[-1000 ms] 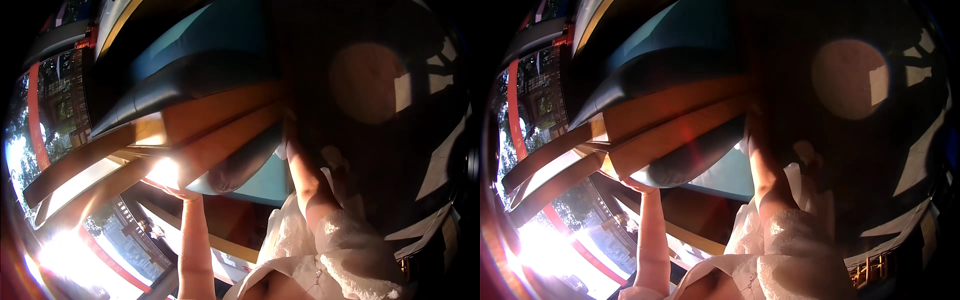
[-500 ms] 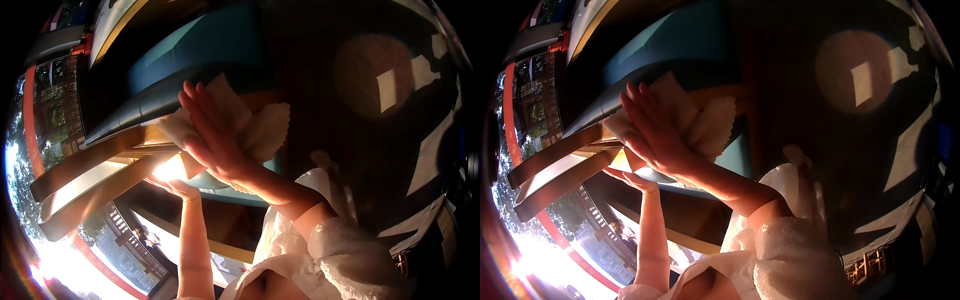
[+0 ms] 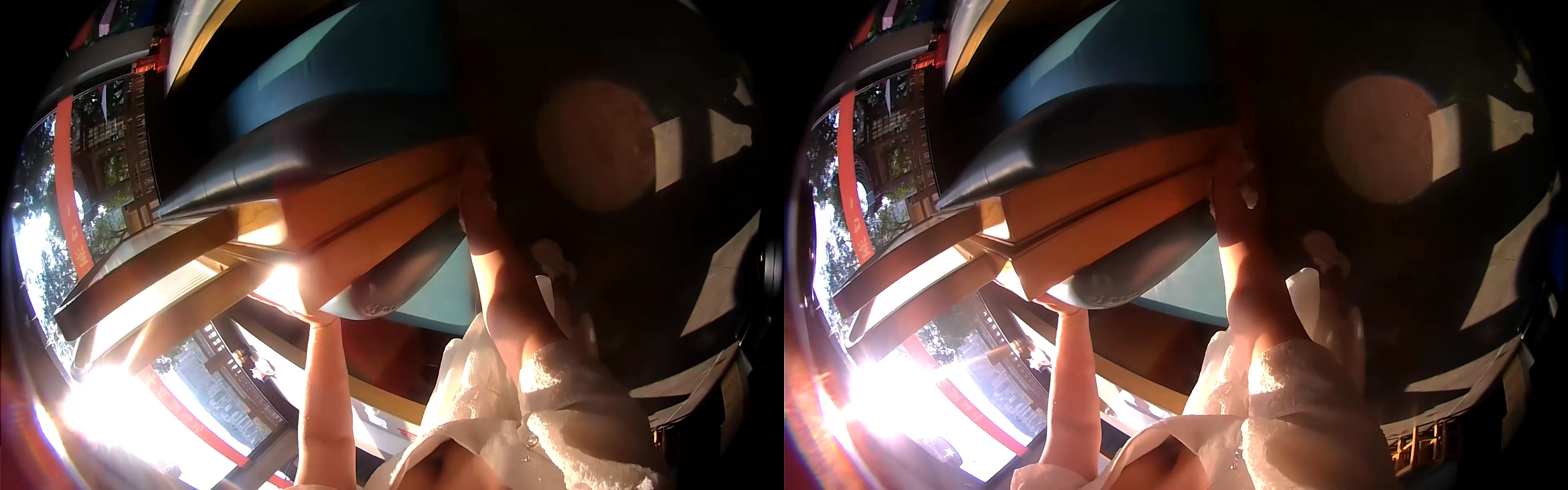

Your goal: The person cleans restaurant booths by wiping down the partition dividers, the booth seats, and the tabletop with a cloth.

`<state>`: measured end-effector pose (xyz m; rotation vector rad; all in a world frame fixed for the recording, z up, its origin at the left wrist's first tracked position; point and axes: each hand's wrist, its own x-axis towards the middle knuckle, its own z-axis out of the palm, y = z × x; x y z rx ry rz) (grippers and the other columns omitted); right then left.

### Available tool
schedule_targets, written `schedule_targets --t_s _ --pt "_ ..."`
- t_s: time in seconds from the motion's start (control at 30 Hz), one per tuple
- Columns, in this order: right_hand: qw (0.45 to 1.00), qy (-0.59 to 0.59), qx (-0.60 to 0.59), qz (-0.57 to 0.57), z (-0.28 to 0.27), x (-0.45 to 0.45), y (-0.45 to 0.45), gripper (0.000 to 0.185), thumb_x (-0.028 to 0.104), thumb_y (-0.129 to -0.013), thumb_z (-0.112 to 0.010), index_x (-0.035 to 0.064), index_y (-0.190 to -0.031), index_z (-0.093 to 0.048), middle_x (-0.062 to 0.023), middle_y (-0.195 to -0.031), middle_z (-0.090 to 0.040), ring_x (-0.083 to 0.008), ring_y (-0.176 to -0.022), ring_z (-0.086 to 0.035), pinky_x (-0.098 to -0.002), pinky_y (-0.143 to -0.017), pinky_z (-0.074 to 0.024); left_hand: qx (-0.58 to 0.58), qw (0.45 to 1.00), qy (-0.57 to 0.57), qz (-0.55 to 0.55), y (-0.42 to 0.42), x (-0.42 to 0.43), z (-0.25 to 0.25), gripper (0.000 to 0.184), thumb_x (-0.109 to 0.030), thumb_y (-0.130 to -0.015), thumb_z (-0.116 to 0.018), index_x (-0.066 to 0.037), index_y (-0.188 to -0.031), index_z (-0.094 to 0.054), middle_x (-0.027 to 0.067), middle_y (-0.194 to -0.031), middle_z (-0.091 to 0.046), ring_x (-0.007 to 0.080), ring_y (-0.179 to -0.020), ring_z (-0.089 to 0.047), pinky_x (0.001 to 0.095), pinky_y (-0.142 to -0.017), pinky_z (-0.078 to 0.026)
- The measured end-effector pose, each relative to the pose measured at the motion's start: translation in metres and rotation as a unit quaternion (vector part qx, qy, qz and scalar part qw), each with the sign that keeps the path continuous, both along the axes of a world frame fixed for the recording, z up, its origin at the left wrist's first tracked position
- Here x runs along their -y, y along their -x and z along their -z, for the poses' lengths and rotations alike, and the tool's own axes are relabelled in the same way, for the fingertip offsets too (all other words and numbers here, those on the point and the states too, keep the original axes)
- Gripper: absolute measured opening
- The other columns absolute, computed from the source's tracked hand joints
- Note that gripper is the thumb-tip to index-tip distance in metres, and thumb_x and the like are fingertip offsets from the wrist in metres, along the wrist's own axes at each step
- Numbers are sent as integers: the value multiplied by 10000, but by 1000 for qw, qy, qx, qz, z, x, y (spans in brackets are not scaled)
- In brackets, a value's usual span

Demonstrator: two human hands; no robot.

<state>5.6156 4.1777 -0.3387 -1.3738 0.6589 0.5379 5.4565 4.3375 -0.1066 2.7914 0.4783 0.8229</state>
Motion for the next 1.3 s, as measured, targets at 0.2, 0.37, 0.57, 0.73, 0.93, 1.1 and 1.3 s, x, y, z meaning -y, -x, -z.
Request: schedule_targets --t_s 0.2,0.37,0.57,0.73,0.93,1.1,1.3 --pt "979 38 186 -79 -139 -22 14 387 167 -897 -454 50 -1266 -457 -193 -1336 -402 -359 -1139 -431 -439 -981 -321 78 995 2 -63 -29 12 -11 464 -345 -896 -453 13 -1191 -461 184 -1225 -470 272 -1080 -488 392 -912 -413" --pt "789 -71 596 -130 -279 -9 -7 355 176 -856 -514 86 -1199 -538 -207 -1384 -354 -356 -1126 -441 -480 -996 -297 75 995 -2 -65 -27 13 -11 472 -347 -903 -442 11 -1210 -441 187 -1250 -441 276 -1108 -459 393 -929 -391" --pt "783 -384 464 -155 -235 -6 3 359 209 -870 -524 93 -1210 -527 -170 -1265 -435 -295 -1037 -502 -439 -962 -342 17 999 -23 -36 -8 4 -4 483 -349 -911 -429 9 -1233 -416 191 -1279 -407 281 -1141 -424 395 -949 -365" --pt "971 -59 162 -167 -88 -21 39 329 240 -914 -482 -13 -1124 -467 -122 -974 -517 -186 -931 -517 -306 -811 -411 -61 997 -54 -9 26 -7 -4 492 -351 -917 -418 8 -1253 -395 194 -1304 -378 285 -1169 -395 397 -966 -342" --pt "995 -87 -12 -51 76 -13 -3 445 399 -953 -385 2 -1133 -474 -89 -938 -562 -166 -843 -553 -300 -734 -441 -130 988 -81 -4 58 -9 -16 503 -353 -925 -405 6 -1276 -370 198 -1334 -344 290 -1202 -360 399 -986 -316" --pt "986 -58 -142 -62 153 3 47 498 444 -947 -374 1 -1153 -471 -89 -1044 -536 -176 -938 -522 -295 -798 -429 -140 986 -89 -19 59 -4 -23 513 -355 -932 -394 5 -1295 -349 201 -1359 -315 294 -1230 -331 401 -1003 -294" --pt "903 -67 -418 -74 173 14 206 562 498 -939 -361 0 -1177 -467 -89 -1171 -503 -188 -1052 -485 -290 -874 -413 -99 989 -99 -44 32 -6 -21 525 -358 -940 -381 3 -1318 -324 205 -1388 -280 299 -1264 -296 403 -1023 -267"
